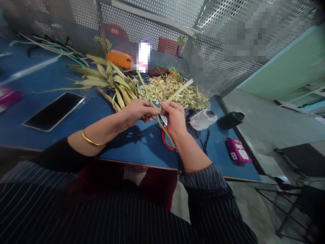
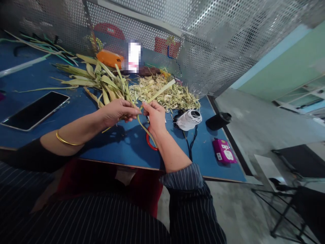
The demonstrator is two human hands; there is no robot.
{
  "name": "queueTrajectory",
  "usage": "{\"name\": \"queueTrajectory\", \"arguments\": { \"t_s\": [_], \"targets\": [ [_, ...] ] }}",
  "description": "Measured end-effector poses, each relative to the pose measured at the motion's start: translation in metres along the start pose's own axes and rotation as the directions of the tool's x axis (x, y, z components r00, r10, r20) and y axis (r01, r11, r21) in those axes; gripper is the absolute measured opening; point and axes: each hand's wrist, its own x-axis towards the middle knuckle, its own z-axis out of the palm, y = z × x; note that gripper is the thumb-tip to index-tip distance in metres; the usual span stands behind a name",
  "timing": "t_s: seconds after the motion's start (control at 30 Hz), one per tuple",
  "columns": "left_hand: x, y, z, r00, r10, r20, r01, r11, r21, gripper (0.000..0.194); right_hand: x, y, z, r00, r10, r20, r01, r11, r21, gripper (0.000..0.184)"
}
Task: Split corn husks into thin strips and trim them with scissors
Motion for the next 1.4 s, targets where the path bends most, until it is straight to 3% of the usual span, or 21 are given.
{"name": "queueTrajectory", "arguments": {
  "t_s": [0.1,0.3,0.47,0.6,0.73,0.87,1.0,1.07,1.23,1.4],
  "targets": [
    [-0.001,0.003,0.0,0.999,-0.037,-0.006,0.037,0.999,-0.029,0.017,0.002,-0.002,-0.001,0.998,0.051,0.049,-0.05,0.999,-0.017,0.027],
    [-0.002,0.009,-0.002,0.997,-0.038,-0.074,0.024,0.984,-0.178,0.023,0.005,-0.016,-0.006,0.989,0.094,0.116,-0.069,0.977,-0.201,0.046],
    [0.0,0.007,-0.003,0.979,0.034,-0.199,-0.066,0.986,-0.154,0.016,0.0,-0.019,-0.006,0.958,0.056,0.283,0.086,0.88,-0.466,0.039],
    [0.003,0.005,-0.002,0.967,0.056,-0.248,-0.103,0.978,-0.179,0.017,-0.002,-0.014,-0.005,0.915,0.028,0.403,0.192,0.847,-0.496,0.029],
    [0.002,0.007,-0.001,0.977,0.017,-0.213,-0.069,0.968,-0.241,0.011,0.0,-0.015,-0.006,0.932,-0.014,0.361,0.211,0.834,-0.51,0.031],
    [-0.002,0.008,-0.001,0.992,-0.017,-0.129,-0.013,0.973,-0.229,0.011,0.003,-0.015,-0.008,0.977,-0.051,0.205,0.138,0.889,-0.437,0.03],
    [-0.005,0.004,0.003,0.998,-0.055,-0.037,0.05,0.991,-0.124,0.016,0.004,-0.008,-0.008,0.984,0.086,0.153,-0.049,0.971,-0.232,0.026],
    [-0.004,0.001,0.005,0.998,-0.063,-0.017,0.062,0.995,-0.075,0.019,0.004,-0.004,-0.007,0.985,0.105,0.139,-0.081,0.982,-0.169,0.024],
    [0.001,-0.006,0.006,0.998,-0.047,-0.041,0.045,0.998,-0.038,0.021,0.004,0.0,-0.005,0.997,-0.077,0.029,0.082,0.973,-0.217,0.023],
    [0.004,-0.003,0.004,0.988,-0.016,-0.156,-0.016,0.979,-0.205,0.016,0.007,-0.008,-0.009,0.987,-0.14,0.075,0.159,0.901,-0.404,0.025]
  ]
}}
